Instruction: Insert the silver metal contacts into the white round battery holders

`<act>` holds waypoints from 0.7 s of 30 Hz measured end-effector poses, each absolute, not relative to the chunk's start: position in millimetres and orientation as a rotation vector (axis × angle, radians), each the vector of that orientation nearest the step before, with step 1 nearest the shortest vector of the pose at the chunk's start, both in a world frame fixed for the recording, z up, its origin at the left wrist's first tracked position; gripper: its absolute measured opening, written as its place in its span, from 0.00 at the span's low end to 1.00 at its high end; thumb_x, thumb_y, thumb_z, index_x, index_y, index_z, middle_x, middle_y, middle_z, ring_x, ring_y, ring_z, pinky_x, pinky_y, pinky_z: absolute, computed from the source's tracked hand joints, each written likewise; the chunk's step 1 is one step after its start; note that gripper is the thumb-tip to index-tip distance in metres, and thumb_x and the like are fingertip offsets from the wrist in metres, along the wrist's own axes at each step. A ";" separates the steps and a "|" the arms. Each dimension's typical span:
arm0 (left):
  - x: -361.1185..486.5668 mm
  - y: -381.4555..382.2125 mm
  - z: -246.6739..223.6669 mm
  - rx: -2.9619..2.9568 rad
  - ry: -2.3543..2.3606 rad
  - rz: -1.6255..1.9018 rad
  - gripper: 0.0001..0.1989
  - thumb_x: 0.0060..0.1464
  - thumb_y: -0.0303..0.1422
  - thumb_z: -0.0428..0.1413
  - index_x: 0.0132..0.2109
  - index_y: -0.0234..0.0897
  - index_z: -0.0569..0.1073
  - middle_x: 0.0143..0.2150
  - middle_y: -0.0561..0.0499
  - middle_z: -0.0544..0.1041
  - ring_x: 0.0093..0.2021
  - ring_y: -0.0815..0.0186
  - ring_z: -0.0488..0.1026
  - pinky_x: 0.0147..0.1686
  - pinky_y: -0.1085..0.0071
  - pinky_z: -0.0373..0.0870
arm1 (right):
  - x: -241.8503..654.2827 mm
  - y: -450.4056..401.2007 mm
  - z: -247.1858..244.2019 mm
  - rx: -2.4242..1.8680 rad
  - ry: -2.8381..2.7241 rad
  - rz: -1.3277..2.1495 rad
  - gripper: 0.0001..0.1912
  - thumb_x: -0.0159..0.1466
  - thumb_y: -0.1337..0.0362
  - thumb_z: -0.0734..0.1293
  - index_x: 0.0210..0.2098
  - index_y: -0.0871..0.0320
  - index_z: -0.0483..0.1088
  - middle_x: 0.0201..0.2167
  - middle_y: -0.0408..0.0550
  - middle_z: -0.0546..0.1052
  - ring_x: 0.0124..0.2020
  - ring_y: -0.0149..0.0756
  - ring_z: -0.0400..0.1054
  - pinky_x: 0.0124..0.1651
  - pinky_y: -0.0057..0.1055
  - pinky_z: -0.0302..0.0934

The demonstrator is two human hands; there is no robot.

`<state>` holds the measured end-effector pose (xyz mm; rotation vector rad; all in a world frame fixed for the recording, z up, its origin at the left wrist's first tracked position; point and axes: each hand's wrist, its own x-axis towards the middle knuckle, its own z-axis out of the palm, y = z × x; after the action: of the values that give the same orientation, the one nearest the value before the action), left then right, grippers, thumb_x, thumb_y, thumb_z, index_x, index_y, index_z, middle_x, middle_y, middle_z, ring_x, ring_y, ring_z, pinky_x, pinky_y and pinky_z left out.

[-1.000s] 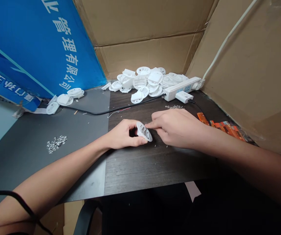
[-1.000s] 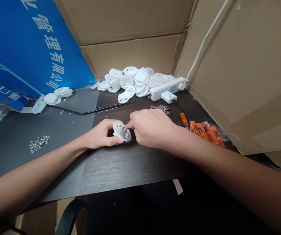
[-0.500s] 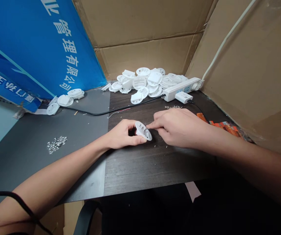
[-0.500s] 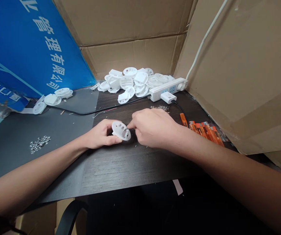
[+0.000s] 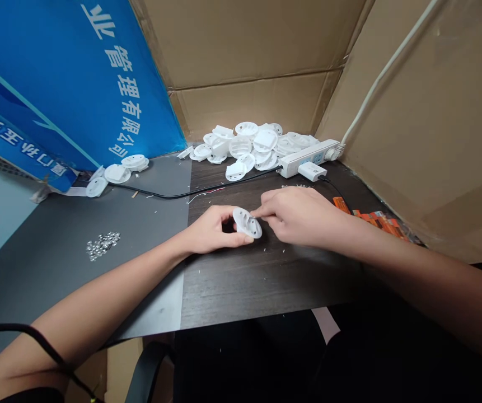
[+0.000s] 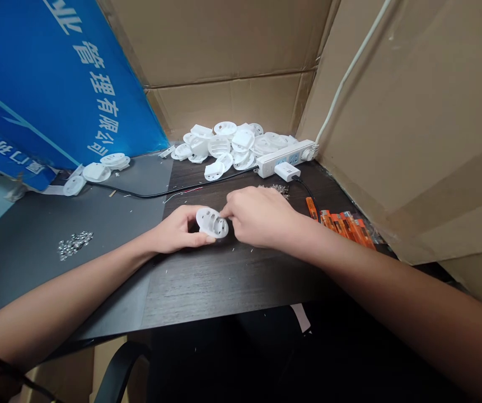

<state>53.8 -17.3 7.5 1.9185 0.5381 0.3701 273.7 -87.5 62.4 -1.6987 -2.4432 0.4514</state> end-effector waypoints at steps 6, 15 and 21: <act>51.8 -20.5 -6.1 2.384 0.561 0.773 0.41 0.55 0.47 0.66 0.71 0.42 0.63 0.65 0.39 0.67 0.67 0.52 0.65 0.68 0.50 0.61 | 281.0 -73.9 24.8 -1.323 -1.605 1.147 0.22 0.64 0.51 0.71 0.47 0.63 0.79 0.36 0.50 0.79 0.30 0.30 0.66 0.36 0.29 0.61; 38.2 -32.6 -4.8 2.301 0.720 0.982 0.29 0.60 0.36 0.63 0.65 0.38 0.64 0.49 0.47 0.79 0.44 0.69 0.76 0.44 0.71 0.76 | 271.3 -81.9 4.2 -1.315 -1.794 0.477 0.12 0.68 0.59 0.69 0.44 0.61 0.79 0.35 0.47 0.79 0.30 0.29 0.68 0.33 0.28 0.58; 37.9 -30.4 -7.7 2.457 0.647 1.117 0.17 0.61 0.29 0.63 0.55 0.34 0.70 0.41 0.52 0.80 0.35 0.76 0.76 0.39 0.80 0.76 | 277.3 -85.5 -9.8 -1.061 -2.084 0.053 0.11 0.71 0.68 0.65 0.52 0.59 0.74 0.46 0.44 0.79 0.44 0.30 0.75 0.44 0.27 0.66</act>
<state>37.9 -30.4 -7.7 2.4568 0.6472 1.1172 277.3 -85.5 -9.8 -1.0610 -2.0845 0.0530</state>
